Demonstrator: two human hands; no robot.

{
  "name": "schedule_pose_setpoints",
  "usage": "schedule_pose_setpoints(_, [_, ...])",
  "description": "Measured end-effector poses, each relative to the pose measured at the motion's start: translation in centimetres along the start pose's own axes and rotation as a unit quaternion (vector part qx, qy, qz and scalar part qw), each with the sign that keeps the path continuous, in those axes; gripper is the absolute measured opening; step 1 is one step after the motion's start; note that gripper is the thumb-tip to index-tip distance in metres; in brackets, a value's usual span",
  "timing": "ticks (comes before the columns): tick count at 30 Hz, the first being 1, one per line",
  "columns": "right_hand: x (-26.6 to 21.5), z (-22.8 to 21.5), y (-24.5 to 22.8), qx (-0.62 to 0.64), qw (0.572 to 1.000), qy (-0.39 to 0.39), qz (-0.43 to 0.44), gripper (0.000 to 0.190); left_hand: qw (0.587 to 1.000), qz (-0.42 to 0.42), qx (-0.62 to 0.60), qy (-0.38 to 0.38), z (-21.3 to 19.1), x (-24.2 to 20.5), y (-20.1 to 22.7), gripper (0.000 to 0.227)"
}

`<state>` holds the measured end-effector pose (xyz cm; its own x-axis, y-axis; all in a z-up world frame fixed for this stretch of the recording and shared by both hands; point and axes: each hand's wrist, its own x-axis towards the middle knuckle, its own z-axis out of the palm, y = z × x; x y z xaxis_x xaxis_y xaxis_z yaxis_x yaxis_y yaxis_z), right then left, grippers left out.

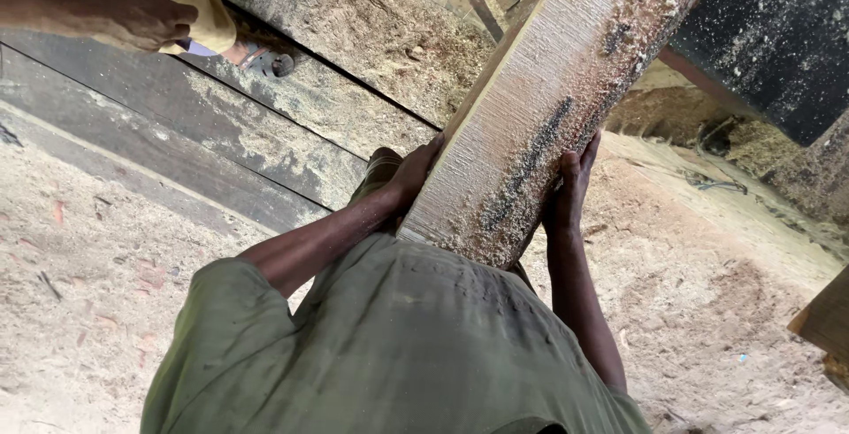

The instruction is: The person pushes a large piece of wood through a table saw while another person assists by pulling and guiding it from the other side.

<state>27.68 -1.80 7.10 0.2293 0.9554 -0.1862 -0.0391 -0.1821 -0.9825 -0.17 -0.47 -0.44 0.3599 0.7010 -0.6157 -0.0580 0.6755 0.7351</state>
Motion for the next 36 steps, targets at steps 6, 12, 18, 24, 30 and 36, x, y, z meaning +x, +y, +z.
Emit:
schedule_pose_setpoints(6, [0.4,-1.1,1.7,-0.02,0.999,0.006,-0.024,0.111,0.994,0.013,0.11,0.017,-0.3,0.8,-0.4,0.081])
schedule_pose_setpoints(12, [0.7,-2.2,2.9,0.03,0.999,0.005,-0.018,0.101,0.998,0.018,0.048,-0.02,-0.4,1.5,-0.2,0.085])
schedule_pose_setpoints(18, [3.1,-0.9,-0.5,0.019,0.999,0.013,-0.027,0.099,0.992,-0.126,-0.016,-0.007,0.7,2.9,1.8,0.074])
schedule_pose_setpoints(24, [6.6,-1.0,-2.1,-0.097,0.993,0.034,-0.062,0.097,0.994,0.021,0.104,0.005,1.3,6.8,3.1,0.076])
schedule_pose_setpoints(30, [7.6,-1.5,-3.6,-0.216,0.97,0.021,-0.108,0.099,0.998,-0.005,0.062,-0.033,2.2,6.2,8.1,0.075])
schedule_pose_setpoints(36, [5.6,-1.0,-5.0,-0.247,0.959,-0.012,-0.139,0.106,0.996,-0.013,0.088,0.027,3.2,6.8,11.3,0.076])
